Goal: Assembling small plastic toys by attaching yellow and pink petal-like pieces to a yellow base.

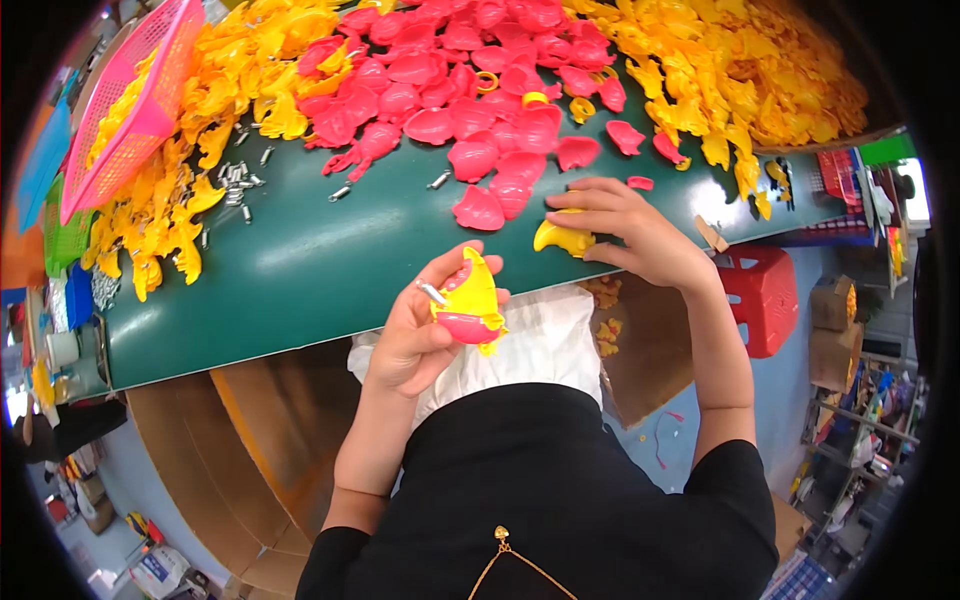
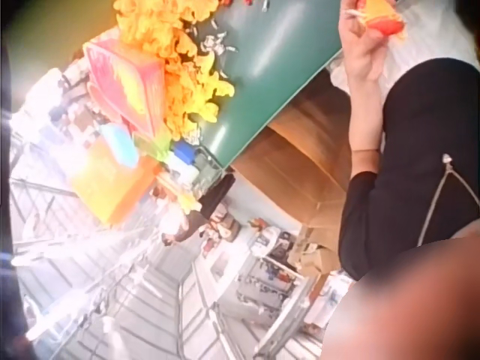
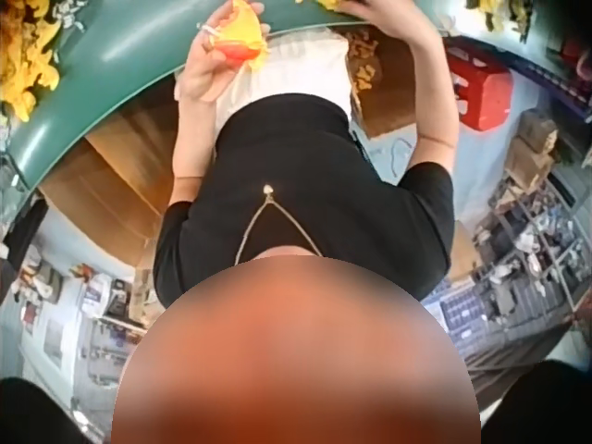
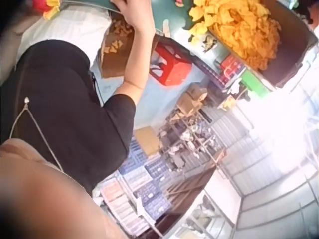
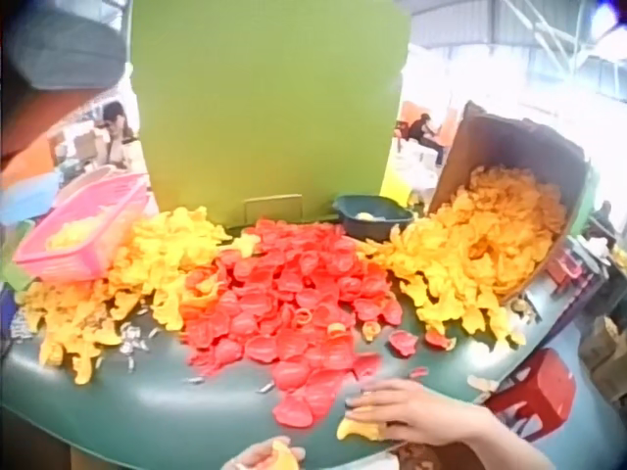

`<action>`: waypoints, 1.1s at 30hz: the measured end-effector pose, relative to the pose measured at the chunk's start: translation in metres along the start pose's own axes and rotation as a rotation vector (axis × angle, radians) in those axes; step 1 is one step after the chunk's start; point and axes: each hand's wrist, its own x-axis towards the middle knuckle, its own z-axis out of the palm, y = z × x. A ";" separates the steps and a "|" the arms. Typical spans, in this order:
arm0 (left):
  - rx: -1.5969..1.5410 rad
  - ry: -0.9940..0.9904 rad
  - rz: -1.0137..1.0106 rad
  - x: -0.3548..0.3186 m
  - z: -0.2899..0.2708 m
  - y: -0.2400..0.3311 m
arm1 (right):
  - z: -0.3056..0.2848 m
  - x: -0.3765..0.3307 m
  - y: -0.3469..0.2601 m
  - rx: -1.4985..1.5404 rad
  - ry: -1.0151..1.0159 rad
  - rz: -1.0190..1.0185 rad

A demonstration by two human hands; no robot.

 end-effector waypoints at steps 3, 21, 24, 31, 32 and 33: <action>0.053 0.031 0.072 0.001 0.004 0.000 | 0.008 0.005 -0.007 -0.026 0.111 0.024; 0.442 -0.011 0.251 0.010 0.007 -0.006 | 0.067 0.013 -0.086 0.867 0.440 0.215; 0.321 0.028 0.201 0.009 0.009 -0.005 | 0.073 0.012 -0.086 0.949 0.455 0.195; 0.275 0.192 0.313 0.005 0.011 -0.010 | 0.057 0.022 -0.101 1.012 0.357 0.309; 0.173 0.246 0.298 0.005 0.014 -0.010 | 0.060 0.019 -0.099 1.009 0.359 0.307; 0.133 0.229 0.220 0.004 0.007 -0.011 | 0.068 0.017 -0.093 0.976 0.421 0.275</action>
